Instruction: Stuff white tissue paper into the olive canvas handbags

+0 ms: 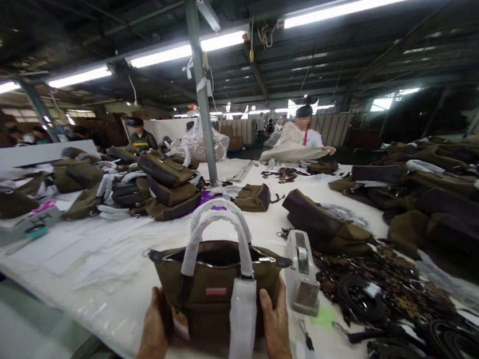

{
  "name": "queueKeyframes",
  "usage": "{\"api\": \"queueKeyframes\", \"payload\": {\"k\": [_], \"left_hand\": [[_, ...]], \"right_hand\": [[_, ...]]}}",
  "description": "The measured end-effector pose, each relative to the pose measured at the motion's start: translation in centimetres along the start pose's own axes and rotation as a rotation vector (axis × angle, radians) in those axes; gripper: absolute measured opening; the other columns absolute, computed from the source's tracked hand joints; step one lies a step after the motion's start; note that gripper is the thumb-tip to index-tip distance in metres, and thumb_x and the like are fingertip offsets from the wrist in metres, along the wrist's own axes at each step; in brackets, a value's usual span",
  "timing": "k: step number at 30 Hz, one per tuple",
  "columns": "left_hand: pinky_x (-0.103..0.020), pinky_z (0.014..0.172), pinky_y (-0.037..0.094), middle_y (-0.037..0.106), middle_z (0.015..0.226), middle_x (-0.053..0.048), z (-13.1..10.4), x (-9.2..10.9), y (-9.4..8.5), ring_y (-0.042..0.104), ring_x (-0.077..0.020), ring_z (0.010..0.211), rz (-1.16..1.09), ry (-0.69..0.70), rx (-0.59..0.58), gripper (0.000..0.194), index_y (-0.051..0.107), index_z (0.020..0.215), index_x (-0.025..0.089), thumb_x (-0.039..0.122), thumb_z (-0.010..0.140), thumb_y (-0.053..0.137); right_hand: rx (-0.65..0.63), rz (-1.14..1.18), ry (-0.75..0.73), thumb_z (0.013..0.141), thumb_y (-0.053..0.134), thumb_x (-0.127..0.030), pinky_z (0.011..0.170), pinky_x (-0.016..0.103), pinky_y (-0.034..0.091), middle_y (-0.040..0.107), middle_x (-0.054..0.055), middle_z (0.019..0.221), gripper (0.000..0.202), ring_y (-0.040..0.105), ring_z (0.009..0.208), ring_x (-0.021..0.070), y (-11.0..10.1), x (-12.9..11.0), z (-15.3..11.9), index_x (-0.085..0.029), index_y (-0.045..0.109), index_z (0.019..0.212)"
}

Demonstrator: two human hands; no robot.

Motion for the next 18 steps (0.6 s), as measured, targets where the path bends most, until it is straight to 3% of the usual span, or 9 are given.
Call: {"api": "queueKeyframes", "payload": {"k": [3, 7, 12, 18], "left_hand": [[-0.039, 0.093, 0.054, 0.076, 0.102, -0.007, -0.2, -0.3, -0.1, 0.070, -0.0263, 0.101, 0.050, -0.005, 0.007, 0.054, 0.068, 0.110, 0.018, 0.063, 0.086, 0.052], [-0.036, 0.096, 0.052, 0.076, 0.107, -0.008, -0.7, 1.3, -0.3, 0.067, -0.0270, 0.107, 0.220, 0.112, 0.067, 0.055, 0.070, 0.108, 0.016, 0.063, 0.086, 0.053], [-0.037, 0.100, 0.050, 0.074, 0.113, -0.007, -1.2, 2.7, 0.7, 0.064, -0.0271, 0.111, 0.292, 0.198, 0.051, 0.052, 0.067, 0.114, 0.019, 0.060, 0.086, 0.052], [-0.042, 0.107, 0.043, 0.075, 0.104, -0.008, -1.2, 3.4, 0.1, 0.060, -0.0318, 0.116, 0.421, 0.243, 0.131, 0.039, 0.071, 0.097, 0.021, 0.054, 0.079, 0.059]], "right_hand": [[-0.030, -0.001, 0.030, 0.088, 0.046, -0.066, 0.118, 0.041, 0.022, 0.033, 0.013, 0.156, 0.085, 0.029, 0.144, 0.0279, -0.3, 1.0, 0.0, -0.013, 0.027, 0.152], [-0.046, -0.003, 0.081, 0.088, 0.045, -0.067, 0.118, 0.041, 0.025, 0.033, 0.012, 0.157, 0.085, 0.031, 0.143, 0.0277, -0.5, 1.9, -0.3, -0.014, 0.028, 0.151], [-0.059, -0.039, 0.111, 0.086, 0.044, -0.070, 0.117, 0.043, 0.025, 0.036, 0.014, 0.155, 0.090, 0.028, 0.145, 0.0303, -0.6, 2.5, 0.0, -0.011, 0.027, 0.151], [-0.112, -0.127, 0.162, 0.088, 0.037, -0.071, 0.107, 0.046, 0.036, 0.048, 0.014, 0.144, 0.085, 0.045, 0.132, 0.0354, -0.5, 2.3, 0.1, -0.015, 0.025, 0.151]]}}
Point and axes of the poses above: each hand's wrist, its own z-axis towards the middle knuckle, its own y-axis out of the palm, x = y × z, the point moved 9 cm from there along z, towards the middle knuckle
